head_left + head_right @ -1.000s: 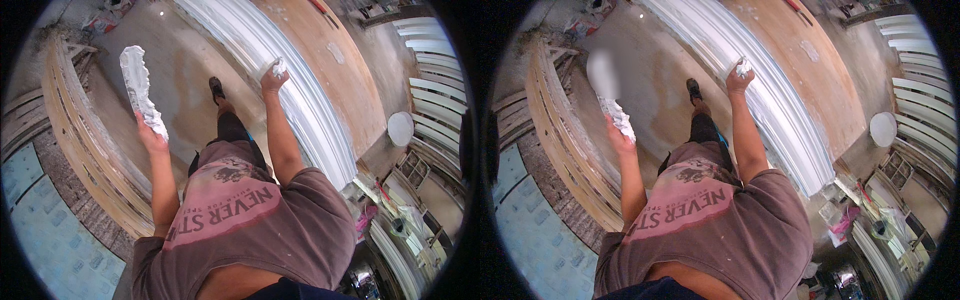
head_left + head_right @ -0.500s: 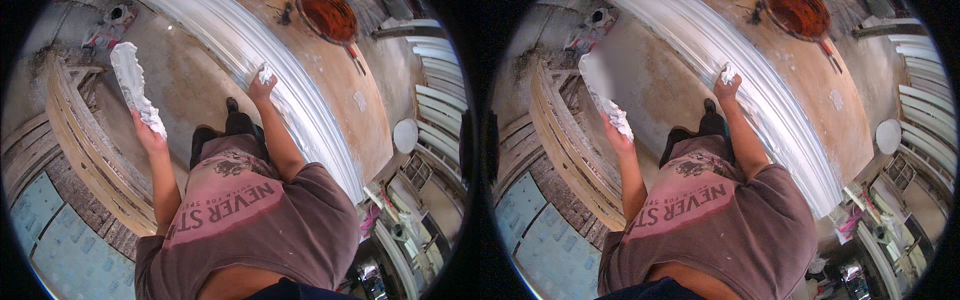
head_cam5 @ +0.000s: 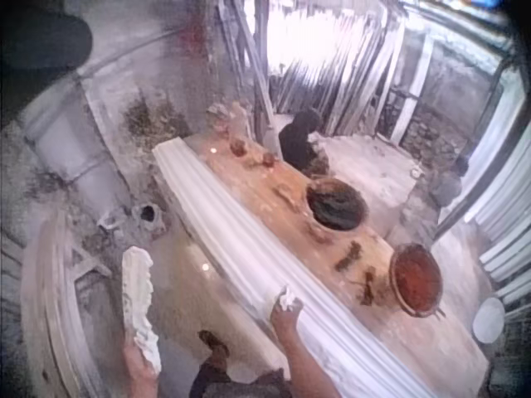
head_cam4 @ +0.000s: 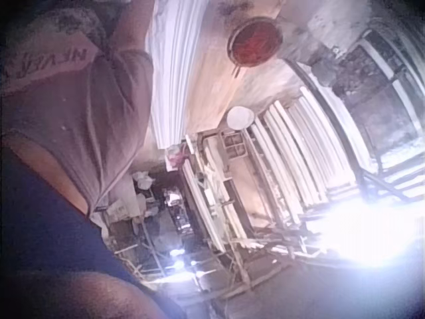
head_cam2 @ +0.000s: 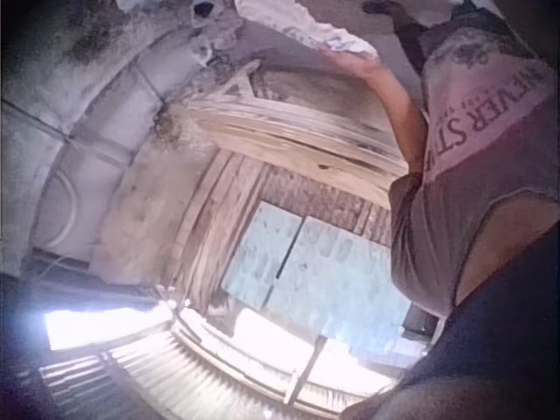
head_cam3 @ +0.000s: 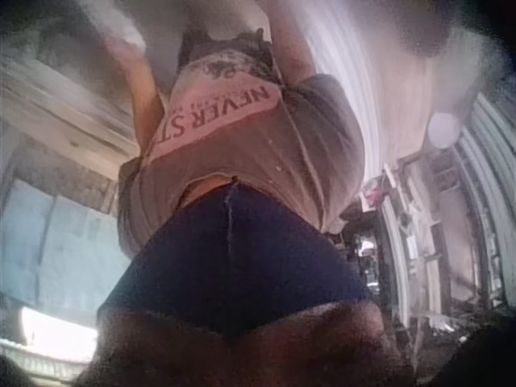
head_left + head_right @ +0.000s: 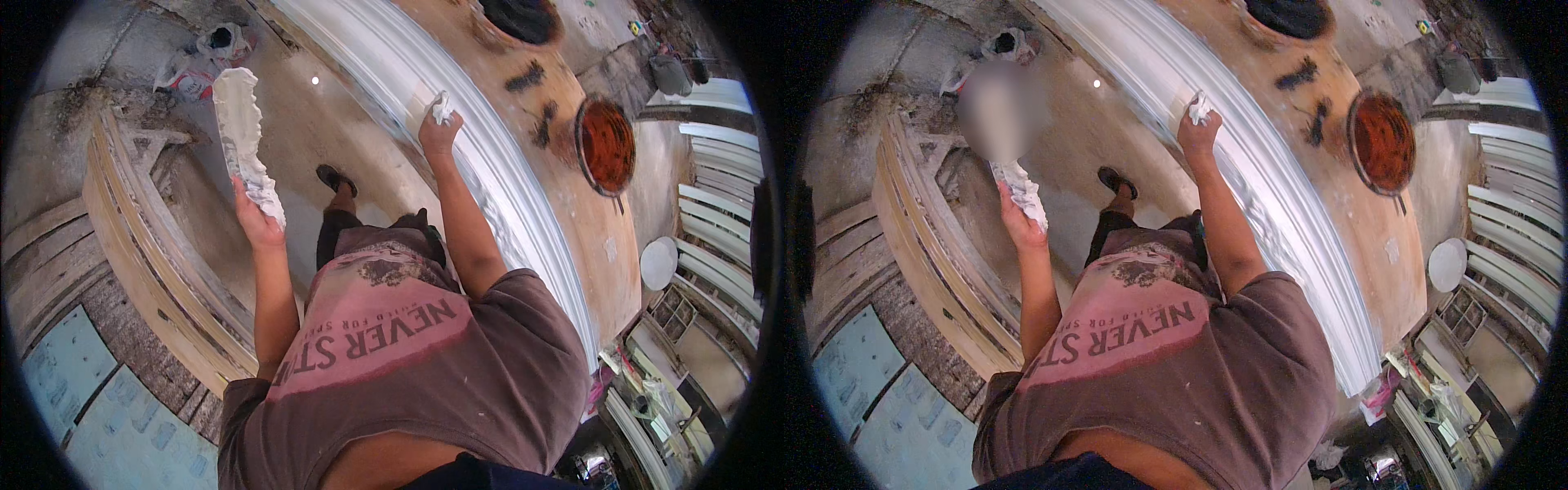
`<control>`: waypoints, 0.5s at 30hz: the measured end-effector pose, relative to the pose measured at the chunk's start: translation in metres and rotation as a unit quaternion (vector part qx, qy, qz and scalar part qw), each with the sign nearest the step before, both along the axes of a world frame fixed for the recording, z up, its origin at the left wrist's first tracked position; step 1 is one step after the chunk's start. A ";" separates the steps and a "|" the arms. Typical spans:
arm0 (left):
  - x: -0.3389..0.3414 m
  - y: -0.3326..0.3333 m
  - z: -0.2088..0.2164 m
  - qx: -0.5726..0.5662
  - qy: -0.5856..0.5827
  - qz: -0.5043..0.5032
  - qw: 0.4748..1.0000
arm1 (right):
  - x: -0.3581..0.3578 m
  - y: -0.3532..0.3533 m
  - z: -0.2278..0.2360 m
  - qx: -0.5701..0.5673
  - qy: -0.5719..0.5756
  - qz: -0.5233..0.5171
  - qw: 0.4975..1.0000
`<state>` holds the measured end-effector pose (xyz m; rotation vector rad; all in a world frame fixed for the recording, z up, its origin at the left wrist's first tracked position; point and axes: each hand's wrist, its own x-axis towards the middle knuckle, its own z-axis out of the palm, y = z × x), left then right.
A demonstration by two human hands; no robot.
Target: The person applies a white paste-like substance to a long, curved, silver-colored metal profile using a cloth. They repeatedly scoop the substance from a bucket and spread it along the grooves of the profile. The person also briefly washes their hands in a concrete basin.
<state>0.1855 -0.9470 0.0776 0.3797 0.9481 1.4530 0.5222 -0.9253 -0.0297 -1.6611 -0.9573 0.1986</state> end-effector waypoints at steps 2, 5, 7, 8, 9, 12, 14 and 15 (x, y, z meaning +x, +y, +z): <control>-0.022 0.039 -0.002 0.016 0.015 0.008 1.000 | -0.021 0.041 0.005 0.026 0.009 0.000 1.000; -0.051 0.101 0.007 -0.001 -0.015 0.005 1.000 | -0.029 0.108 -0.007 0.044 -0.037 -0.030 0.998; -0.068 0.140 0.018 0.002 -0.001 0.003 1.000 | -0.033 0.157 -0.009 0.032 0.044 -0.056 0.997; -0.080 0.151 0.018 -0.003 0.011 0.005 1.000 | -0.044 0.172 -0.005 0.020 0.089 -0.065 0.994; -0.094 0.163 0.015 -0.011 0.018 0.011 1.000 | -0.049 0.189 0.002 -0.058 0.118 -0.052 0.990; -0.121 0.210 0.010 -0.020 0.022 0.009 1.000 | -0.060 0.239 0.006 -0.031 0.179 -0.028 0.983; -0.128 0.240 0.007 -0.014 0.010 0.000 1.000 | -0.068 0.272 -0.004 0.030 0.166 -0.045 0.985; -0.128 0.259 0.003 -0.012 -0.004 0.001 1.000 | -0.071 0.290 -0.011 0.066 0.158 -0.052 0.984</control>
